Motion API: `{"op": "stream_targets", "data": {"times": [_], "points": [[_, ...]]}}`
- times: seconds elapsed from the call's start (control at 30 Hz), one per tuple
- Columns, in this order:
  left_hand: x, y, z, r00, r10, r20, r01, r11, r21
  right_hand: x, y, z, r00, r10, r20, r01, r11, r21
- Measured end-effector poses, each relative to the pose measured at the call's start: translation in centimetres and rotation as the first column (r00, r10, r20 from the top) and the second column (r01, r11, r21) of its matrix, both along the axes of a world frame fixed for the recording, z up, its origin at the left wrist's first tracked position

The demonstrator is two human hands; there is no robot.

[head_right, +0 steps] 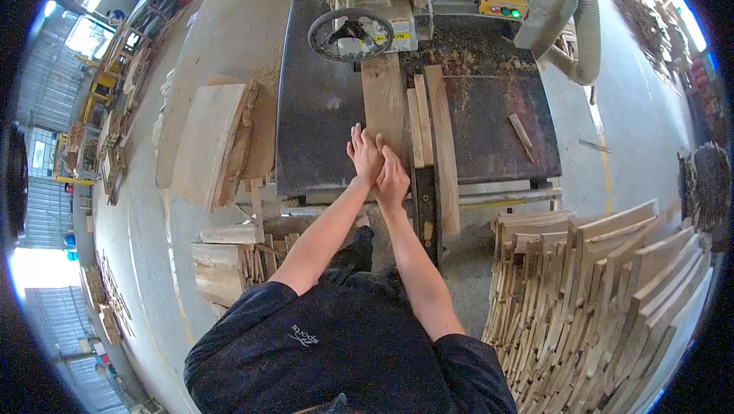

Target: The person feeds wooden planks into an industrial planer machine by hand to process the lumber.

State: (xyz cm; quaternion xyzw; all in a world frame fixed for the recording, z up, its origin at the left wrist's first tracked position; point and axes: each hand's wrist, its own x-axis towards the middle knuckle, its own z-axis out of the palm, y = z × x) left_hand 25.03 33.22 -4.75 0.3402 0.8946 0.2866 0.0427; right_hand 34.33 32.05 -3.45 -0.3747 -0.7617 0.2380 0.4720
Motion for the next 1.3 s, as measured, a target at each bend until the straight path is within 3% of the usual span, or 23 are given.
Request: {"op": "stream_targets", "data": {"times": [0.13, 0.2, 0.27, 0.33, 0.4, 0.47, 0.53, 0.6, 0.63, 0.67, 0.73, 0.83, 0.9, 0.93, 0.97, 1.0, 1.03, 1.07, 1.1, 1.13, 1.2, 1.27, 1.3], "points": [[-2.7, 2.3, -0.4, 1.000, -0.025, 0.019, 0.025, 0.999, 0.030, -2.6, 2.2, -0.2, 0.999, -0.048, -0.003, 0.048, 0.999, -0.011], [-4.2, 4.0, -0.6, 0.999, -0.038, 0.029, 0.036, 0.997, 0.075, -4.3, 4.0, -0.1, 0.992, -0.038, -0.121, 0.052, 0.991, 0.119], [-5.8, 6.3, -1.0, 1.000, -0.004, -0.019, 0.006, 0.994, 0.114, -5.4, 5.7, 0.5, 0.993, -0.024, -0.115, 0.030, 0.998, 0.053], [-7.3, 7.6, -2.2, 1.000, 0.000, -0.032, 0.002, 0.997, 0.080, -6.4, 7.0, 1.0, 0.990, 0.031, -0.135, -0.012, 0.989, 0.145], [-7.8, 7.9, -2.7, 0.995, 0.018, -0.098, 0.000, 0.984, 0.180, -6.6, 7.6, 1.2, 0.995, 0.058, -0.078, -0.047, 0.988, 0.144], [-8.6, 9.1, -0.5, 0.992, 0.075, 0.105, -0.102, 0.952, 0.288, -7.8, 9.1, 1.2, 0.995, 0.066, -0.078, -0.051, 0.983, 0.177], [-9.4, 8.8, -0.2, 0.978, 0.098, 0.183, -0.163, 0.910, 0.381, -8.5, 10.2, 1.6, 0.994, 0.080, -0.075, -0.064, 0.979, 0.193], [-10.2, 7.6, 0.0, 0.942, -0.051, 0.332, -0.178, 0.762, 0.623, -9.3, 11.3, 2.0, 0.994, 0.108, 0.005, -0.108, 0.980, 0.167], [-10.5, 6.5, 0.0, 0.970, -0.107, 0.218, -0.068, 0.743, 0.666, -9.9, 11.9, 2.1, 0.995, 0.100, -0.004, -0.098, 0.977, 0.188], [-10.7, 4.8, 0.0, 0.968, -0.103, 0.229, -0.078, 0.742, 0.666, -10.3, 12.2, 2.2, 0.995, 0.104, 0.007, -0.104, 0.977, 0.188], [-11.6, 0.9, 1.8, 0.874, -0.311, 0.374, 0.035, 0.807, 0.589, -11.3, 13.4, 2.1, 0.993, 0.105, 0.052, -0.114, 0.969, 0.218], [-15.2, -5.6, 3.2, 0.963, -0.227, 0.146, 0.105, 0.813, 0.573, -13.0, 15.3, 1.4, 0.994, 0.111, 0.008, -0.108, 0.947, 0.303], [-20.1, -10.1, 3.7, 0.988, -0.149, -0.028, 0.139, 0.815, 0.562, -13.7, 16.8, 0.0, 0.980, 0.035, 0.196, -0.106, 0.925, 0.365], [-23.4, -12.5, 3.8, 0.986, -0.092, -0.139, 0.155, 0.807, 0.569, -14.0, 19.1, -3.7, 0.961, -0.023, 0.277, -0.096, 0.907, 0.410], [-26.6, -15.1, 5.6, 0.978, -0.003, -0.209, 0.115, 0.843, 0.525, -14.5, 19.7, -3.8, 0.956, -0.067, 0.287, -0.071, 0.893, 0.444], [-30.0, -17.6, 7.5, 0.960, 0.066, -0.272, 0.076, 0.875, 0.479, -14.9, 20.7, -4.2, 0.877, -0.124, 0.465, -0.042, 0.943, 0.330], [-33.5, -20.6, 7.7, 0.943, 0.181, -0.279, -0.048, 0.904, 0.424, -15.8, 19.7, -1.0, 0.916, -0.145, 0.374, -0.052, 0.882, 0.469], [-37.2, -23.5, 7.8, 0.913, 0.285, -0.292, -0.162, 0.910, 0.382, -15.5, 20.5, -1.0, 0.914, 0.003, 0.406, -0.178, 0.901, 0.395], [-40.9, -26.2, 7.7, 0.873, 0.379, -0.305, -0.290, 0.909, 0.300, -15.1, 20.0, -0.4, 0.907, 0.032, 0.421, -0.249, 0.845, 0.473], [-44.3, -29.6, 7.6, 0.826, 0.463, -0.321, -0.412, 0.885, 0.217, -14.3, 18.5, 0.5, 0.881, 0.114, 0.460, -0.297, 0.889, 0.348], [-50.3, -36.9, 5.7, 0.731, 0.627, -0.268, -0.660, 0.750, -0.044, -12.2, 14.5, 0.9, 0.879, 0.078, 0.470, -0.324, 0.822, 0.469], [-51.3, -41.0, 8.4, 0.635, 0.728, -0.259, -0.770, 0.568, -0.289, -9.8, 11.3, -0.2, 0.871, 0.148, 0.468, -0.342, 0.867, 0.363], [-52.2, -42.7, 9.3, 0.636, 0.753, -0.169, -0.754, 0.559, -0.344, -8.9, 9.5, -0.2, 0.871, 0.149, 0.469, -0.333, 0.880, 0.338]]}}
